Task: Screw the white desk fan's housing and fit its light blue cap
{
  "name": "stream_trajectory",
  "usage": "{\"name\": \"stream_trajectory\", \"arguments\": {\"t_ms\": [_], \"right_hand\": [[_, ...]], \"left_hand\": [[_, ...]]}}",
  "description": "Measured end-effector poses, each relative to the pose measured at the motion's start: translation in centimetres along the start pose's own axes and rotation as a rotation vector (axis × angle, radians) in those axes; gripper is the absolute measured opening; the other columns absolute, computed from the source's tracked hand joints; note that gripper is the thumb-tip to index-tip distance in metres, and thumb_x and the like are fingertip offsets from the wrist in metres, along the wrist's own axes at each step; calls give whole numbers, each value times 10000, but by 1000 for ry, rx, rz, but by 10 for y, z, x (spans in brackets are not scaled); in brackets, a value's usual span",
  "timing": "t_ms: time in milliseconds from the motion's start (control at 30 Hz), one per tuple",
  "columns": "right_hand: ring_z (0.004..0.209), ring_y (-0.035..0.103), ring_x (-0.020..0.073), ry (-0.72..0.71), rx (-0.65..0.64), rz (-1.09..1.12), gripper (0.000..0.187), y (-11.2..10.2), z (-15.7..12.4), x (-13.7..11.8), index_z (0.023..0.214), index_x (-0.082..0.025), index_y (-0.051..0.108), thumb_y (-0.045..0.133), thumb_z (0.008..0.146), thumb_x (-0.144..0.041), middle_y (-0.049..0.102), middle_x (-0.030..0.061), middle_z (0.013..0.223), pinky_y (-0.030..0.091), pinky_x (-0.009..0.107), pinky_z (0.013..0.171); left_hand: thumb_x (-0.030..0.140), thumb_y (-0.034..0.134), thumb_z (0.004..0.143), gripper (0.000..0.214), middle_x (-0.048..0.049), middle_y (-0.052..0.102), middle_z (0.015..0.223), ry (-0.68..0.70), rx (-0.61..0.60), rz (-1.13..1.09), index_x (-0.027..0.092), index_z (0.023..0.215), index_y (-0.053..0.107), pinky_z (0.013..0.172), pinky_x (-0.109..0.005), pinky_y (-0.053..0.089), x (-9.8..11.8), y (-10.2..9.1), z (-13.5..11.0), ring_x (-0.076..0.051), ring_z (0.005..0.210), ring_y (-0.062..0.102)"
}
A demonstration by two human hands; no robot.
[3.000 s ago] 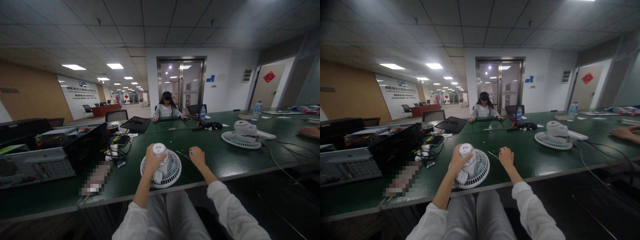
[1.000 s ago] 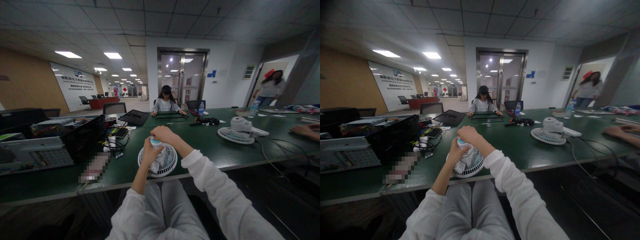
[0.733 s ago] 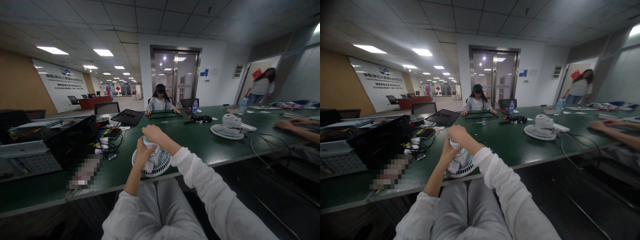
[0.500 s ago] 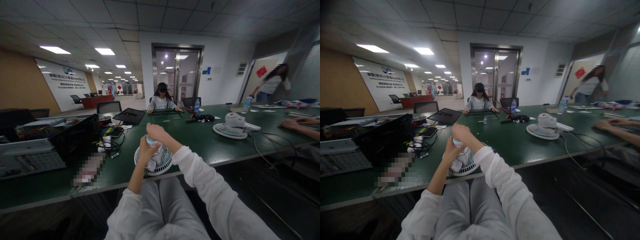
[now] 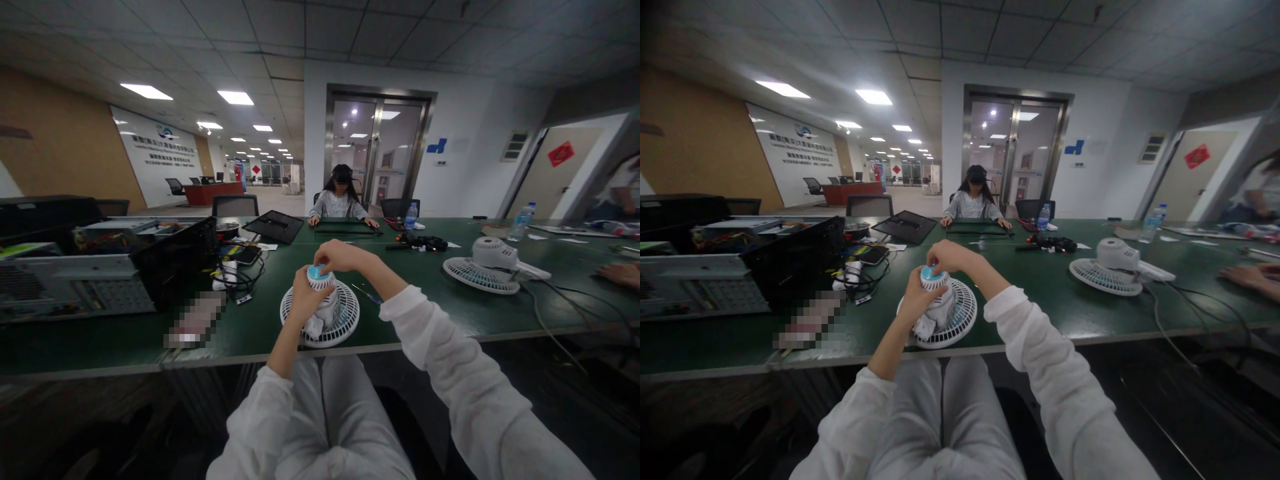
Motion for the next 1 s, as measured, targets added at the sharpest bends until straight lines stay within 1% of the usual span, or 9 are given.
{"name": "stream_trajectory", "arguments": {"t_ms": [100, 267, 400, 533, 633, 700, 767, 867, 1000], "right_hand": [[811, 621, 150, 15, 9, -15, 230, 2, 2, 1, 962, -137, 698, 681, 743, -204, 704, 62, 912, 391, 195, 643], [839, 633, 176, 109, 21, -24, 271, 5, 3, 6, 943, -126, 686, 667, 763, -328, 707, 84, 906, 402, 208, 637], [903, 644, 230, 269, 88, -72, 322, 10, 2, 11, 906, -148, 693, 576, 809, -433, 702, 121, 947, 453, 261, 703], [949, 638, 295, 405, 142, -111, 369, 14, 1, 9, 955, -124, 688, 467, 863, -405, 679, 193, 996, 481, 348, 740], [943, 640, 290, 434, 125, -105, 374, 14, -2, 12, 963, -115, 687, 464, 864, -398, 678, 203, 992, 479, 335, 732], [908, 646, 267, 417, 100, -79, 390, 13, -5, 20, 922, -117, 693, 449, 874, -417, 692, 182, 940, 468, 306, 715], [837, 646, 221, 343, 91, -10, 369, 14, -7, 30, 878, -125, 692, 442, 889, -396, 700, 136, 860, 446, 273, 696], [747, 615, 155, 211, 188, 152, 229, 14, -11, 46, 984, -133, 651, 529, 857, -279, 686, 58, 793, 413, 232, 674], [752, 581, 136, 121, 288, 308, 282, 23, -15, 65, 1093, -124, 611, 566, 832, -219, 661, 44, 834, 413, 228, 686]], "left_hand": [[250, 754, 577, 601, -53, 498, 1086, -8, -5, 2, 184, 1101, 466, 973, -398, 359, -1, 0, 0, -231, 1088, 481], [261, 756, 574, 627, -63, 498, 1114, -6, -11, 0, 178, 1119, 459, 981, -404, 355, -2, 2, 1, -236, 1101, 477], [258, 766, 557, 615, -53, 508, 1088, 6, 12, -18, 188, 1098, 482, 976, -405, 360, 0, 1, 0, -234, 1087, 490], [260, 771, 550, 616, -47, 513, 1068, 4, 14, -39, 189, 1092, 488, 979, -406, 358, -1, 2, 0, -235, 1087, 495], [262, 773, 549, 622, -51, 509, 1085, 14, 1, -27, 194, 1097, 487, 985, -410, 351, -1, 4, 0, -240, 1099, 486], [265, 779, 538, 628, -56, 506, 1091, 12, -10, -13, 194, 1092, 490, 976, -407, 357, -1, 5, 1, -241, 1093, 488], [267, 782, 536, 624, -59, 505, 1088, -1, -17, -5, 191, 1083, 491, 968, -399, 360, -2, 6, 4, -240, 1087, 490], [264, 771, 559, 606, -58, 500, 1096, -41, -29, -18, 194, 1088, 482, 964, -388, 361, -6, 9, 10, -234, 1096, 483], [260, 772, 562, 614, -50, 497, 1085, -63, -58, -36, 197, 1094, 472, 953, -387, 369, -9, 21, 20, -229, 1079, 487]]}}
Point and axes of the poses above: each hand's wrist, its own z-axis towards the middle knuckle, its own y-axis out of the palm, x = y × z, the point moved 8 cm from there along z, towards the middle knuckle
